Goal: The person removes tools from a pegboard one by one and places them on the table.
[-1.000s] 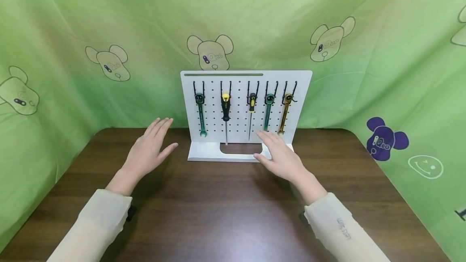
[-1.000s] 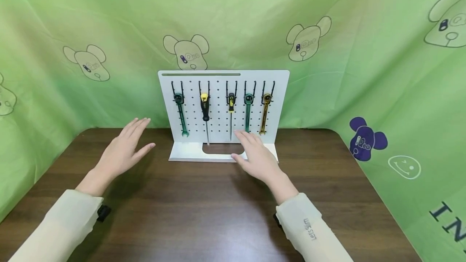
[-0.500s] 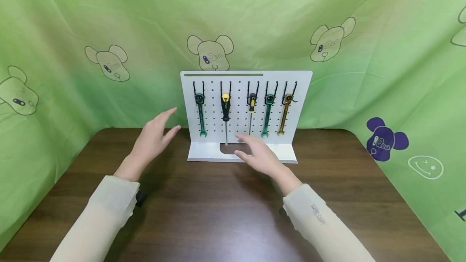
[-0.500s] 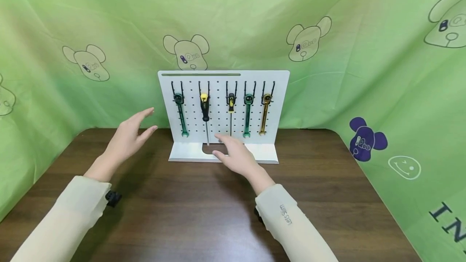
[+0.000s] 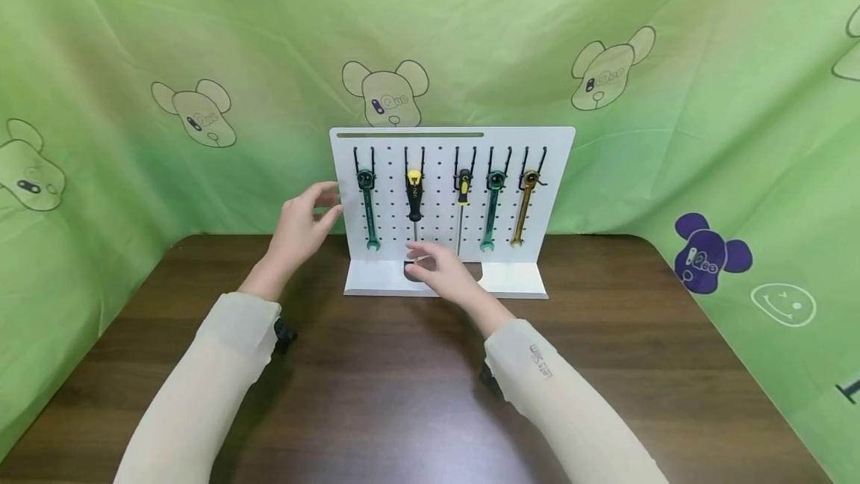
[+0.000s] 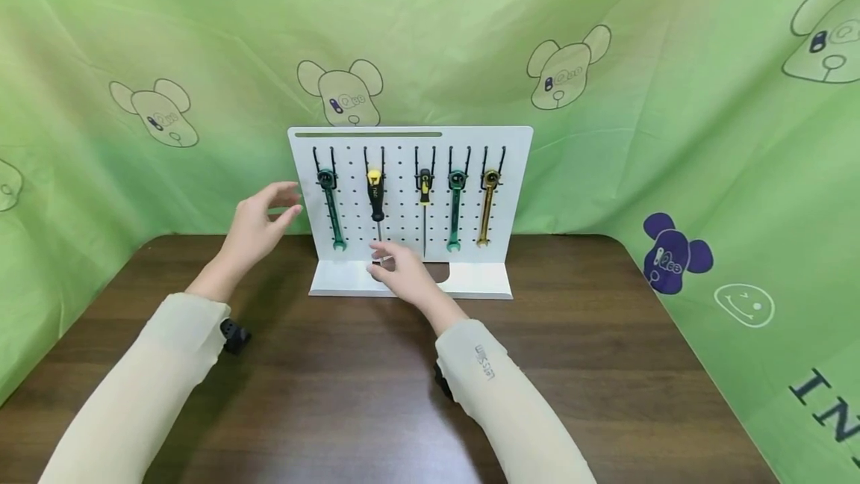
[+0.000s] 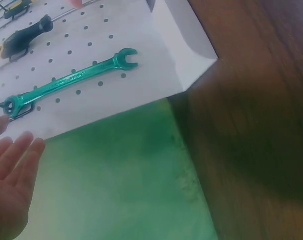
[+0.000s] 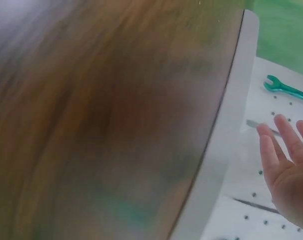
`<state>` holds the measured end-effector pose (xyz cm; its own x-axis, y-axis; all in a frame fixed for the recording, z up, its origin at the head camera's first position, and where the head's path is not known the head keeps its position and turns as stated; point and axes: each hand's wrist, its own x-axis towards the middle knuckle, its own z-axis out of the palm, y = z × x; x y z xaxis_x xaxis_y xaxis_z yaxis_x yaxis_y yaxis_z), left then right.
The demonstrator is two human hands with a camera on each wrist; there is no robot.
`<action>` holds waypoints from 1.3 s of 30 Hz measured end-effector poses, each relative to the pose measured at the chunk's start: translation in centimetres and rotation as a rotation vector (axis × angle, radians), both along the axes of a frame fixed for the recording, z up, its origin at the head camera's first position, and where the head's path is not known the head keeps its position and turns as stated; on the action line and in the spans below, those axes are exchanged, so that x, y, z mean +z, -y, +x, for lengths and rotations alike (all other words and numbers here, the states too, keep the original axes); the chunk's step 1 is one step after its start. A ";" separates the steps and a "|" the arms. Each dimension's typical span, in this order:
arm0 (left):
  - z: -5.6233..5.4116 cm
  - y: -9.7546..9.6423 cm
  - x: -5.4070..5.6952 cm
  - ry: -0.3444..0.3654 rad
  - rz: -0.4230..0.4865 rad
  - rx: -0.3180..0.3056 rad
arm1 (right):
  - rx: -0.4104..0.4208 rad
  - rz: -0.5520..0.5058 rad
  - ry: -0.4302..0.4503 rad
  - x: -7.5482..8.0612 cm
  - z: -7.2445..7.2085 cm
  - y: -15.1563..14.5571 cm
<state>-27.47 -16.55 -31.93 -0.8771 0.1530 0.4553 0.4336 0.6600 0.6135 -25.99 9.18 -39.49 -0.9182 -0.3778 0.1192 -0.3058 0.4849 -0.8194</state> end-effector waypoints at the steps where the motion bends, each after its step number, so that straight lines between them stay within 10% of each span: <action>1: -0.3 -0.1 0.0 0.004 0.016 -0.002 | -0.001 -0.009 0.005 -0.2 -0.2 0.3; 20: -2.4 -2.0 -0.7 0.109 0.157 -0.018 | -0.025 -0.139 0.142 -1.4 -2.6 3.8; 39: -3.1 -3.2 -1.1 0.136 0.257 -0.021 | 0.019 -0.183 0.085 -1.8 -3.6 4.8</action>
<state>-30.62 -13.36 -33.03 -0.9305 0.0672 0.3600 0.3482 0.4672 0.8127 -29.58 4.42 -41.32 -0.9208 -0.3742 0.1095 -0.2392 0.3204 -0.9166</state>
